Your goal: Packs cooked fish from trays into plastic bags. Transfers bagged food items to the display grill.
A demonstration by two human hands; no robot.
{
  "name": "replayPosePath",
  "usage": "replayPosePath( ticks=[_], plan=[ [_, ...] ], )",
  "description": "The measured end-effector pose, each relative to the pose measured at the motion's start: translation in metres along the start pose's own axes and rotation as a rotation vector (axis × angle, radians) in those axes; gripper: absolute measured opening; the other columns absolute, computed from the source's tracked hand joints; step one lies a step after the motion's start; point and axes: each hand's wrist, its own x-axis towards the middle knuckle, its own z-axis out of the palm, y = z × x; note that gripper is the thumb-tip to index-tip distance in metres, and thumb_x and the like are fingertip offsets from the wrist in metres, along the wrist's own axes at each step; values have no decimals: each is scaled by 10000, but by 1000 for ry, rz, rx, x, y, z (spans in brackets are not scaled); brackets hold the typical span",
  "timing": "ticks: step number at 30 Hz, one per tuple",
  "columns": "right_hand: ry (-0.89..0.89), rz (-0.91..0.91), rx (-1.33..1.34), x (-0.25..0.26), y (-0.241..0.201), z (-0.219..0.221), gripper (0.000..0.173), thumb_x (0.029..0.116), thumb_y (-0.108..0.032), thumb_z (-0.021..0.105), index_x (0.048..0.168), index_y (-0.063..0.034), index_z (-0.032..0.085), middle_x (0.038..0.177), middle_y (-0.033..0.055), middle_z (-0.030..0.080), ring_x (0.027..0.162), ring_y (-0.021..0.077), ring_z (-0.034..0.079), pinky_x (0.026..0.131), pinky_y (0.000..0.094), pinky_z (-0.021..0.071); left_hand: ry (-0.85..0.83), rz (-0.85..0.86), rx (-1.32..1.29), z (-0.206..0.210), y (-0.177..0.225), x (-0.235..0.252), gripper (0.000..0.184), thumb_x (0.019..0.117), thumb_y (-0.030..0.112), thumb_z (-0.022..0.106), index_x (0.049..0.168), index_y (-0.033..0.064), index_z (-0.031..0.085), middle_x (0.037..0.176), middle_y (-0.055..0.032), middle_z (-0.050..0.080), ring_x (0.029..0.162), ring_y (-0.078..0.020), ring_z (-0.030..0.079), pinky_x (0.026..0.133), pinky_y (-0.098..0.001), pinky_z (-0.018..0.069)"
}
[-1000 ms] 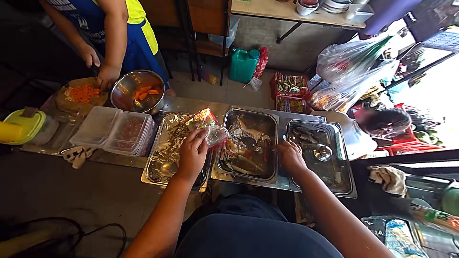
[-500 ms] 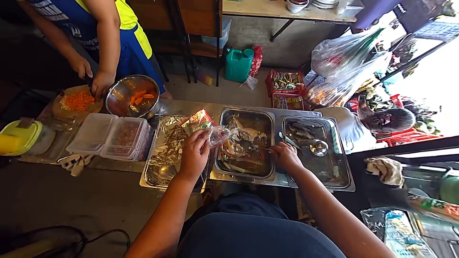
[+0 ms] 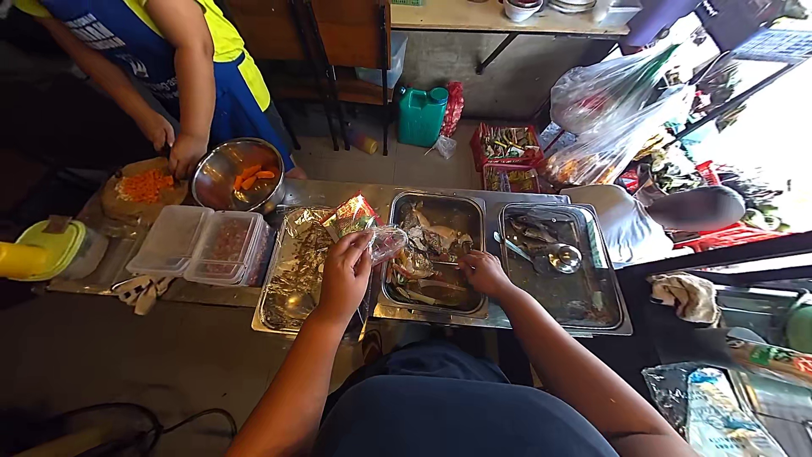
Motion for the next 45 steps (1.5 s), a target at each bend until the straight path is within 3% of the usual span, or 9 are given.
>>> replayPosePath(
  ticks=[4, 8, 12, 17, 21, 26, 31, 41, 45],
  plan=[
    [-9, 10, 26, 3, 1, 5, 327, 1070, -247, 479, 1201, -83, 730, 1253, 136, 686, 1264, 317, 588, 1126, 571, 352, -9, -6, -6, -1, 4, 3, 312, 1021, 114, 586, 1309, 47, 687, 1333, -133, 635, 1206, -180, 624, 1028, -331, 519],
    [3, 52, 26, -4, 9, -3, 344, 1076, -276, 466, 1238, -127, 730, 1297, 110, 685, 1305, 297, 570, 1153, 565, 326, -89, -51, -15, 0, 6, 7, 392, 1069, 181, 495, 1428, 58, 593, 1442, -151, 548, 1294, -222, 559, 1077, -390, 479],
    [13, 73, 69, -12, 23, -14, 337, 1078, -256, 476, 1244, -110, 731, 1305, 130, 684, 1313, 320, 568, 1156, 575, 325, -175, -102, -43, 3, 9, 11, 433, 1055, 85, 404, 1462, 45, 544, 1542, -144, 453, 1372, -233, 494, 1110, -396, 446],
    [116, 35, 96, -28, 41, -29, 317, 1068, -242, 494, 1184, -109, 756, 1230, 120, 710, 1243, 313, 609, 1124, 584, 359, -170, -34, -16, 14, 6, 23, 401, 1030, 18, 452, 1403, 33, 598, 1515, -149, 483, 1368, -247, 500, 1117, -405, 447],
    [133, -3, 157, -47, 52, -51, 314, 1069, -239, 499, 1164, -87, 757, 1216, 138, 707, 1236, 320, 605, 1127, 586, 354, -196, -45, -3, 23, 6, 40, 411, 1030, 28, 524, 1431, 80, 595, 1473, -168, 511, 1336, -264, 529, 1100, -415, 469],
    [96, -66, 275, -77, 60, -83, 305, 1076, -186, 495, 1151, -28, 745, 1206, 165, 699, 1188, 265, 621, 1069, 470, 442, -244, 63, 0, 43, 4, 66, 395, 980, -37, 587, 1370, 8, 630, 1402, -182, 597, 1296, -291, 584, 1111, -430, 462],
    [81, -94, 309, -99, 55, -111, 284, 1070, -174, 508, 1128, -22, 741, 1176, 141, 692, 1126, 183, 620, 1016, 375, 467, -422, 186, 65, 68, 6, 79, 326, 1013, 26, 580, 1331, -5, 648, 1438, -138, 588, 1311, -287, 579, 1131, -446, 440],
    [80, -64, 316, -97, 55, -111, 273, 1075, -185, 518, 1127, -45, 747, 1182, 119, 695, 1129, 184, 621, 1018, 392, 465, -559, 304, 90, 97, 16, 70, 379, 1042, 102, 557, 1408, 5, 583, 1547, -130, 481, 1420, -254, 476, 1190, -399, 374],
    [123, -52, 263, -92, 58, -104, 288, 1077, -200, 514, 1129, -53, 755, 1192, 134, 705, 1180, 256, 625, 1064, 488, 447, -614, 333, 104, 96, 16, 66, 387, 1041, 62, 526, 1421, 22, 584, 1577, -109, 454, 1422, -270, 472, 1186, -417, 371]
  ],
)
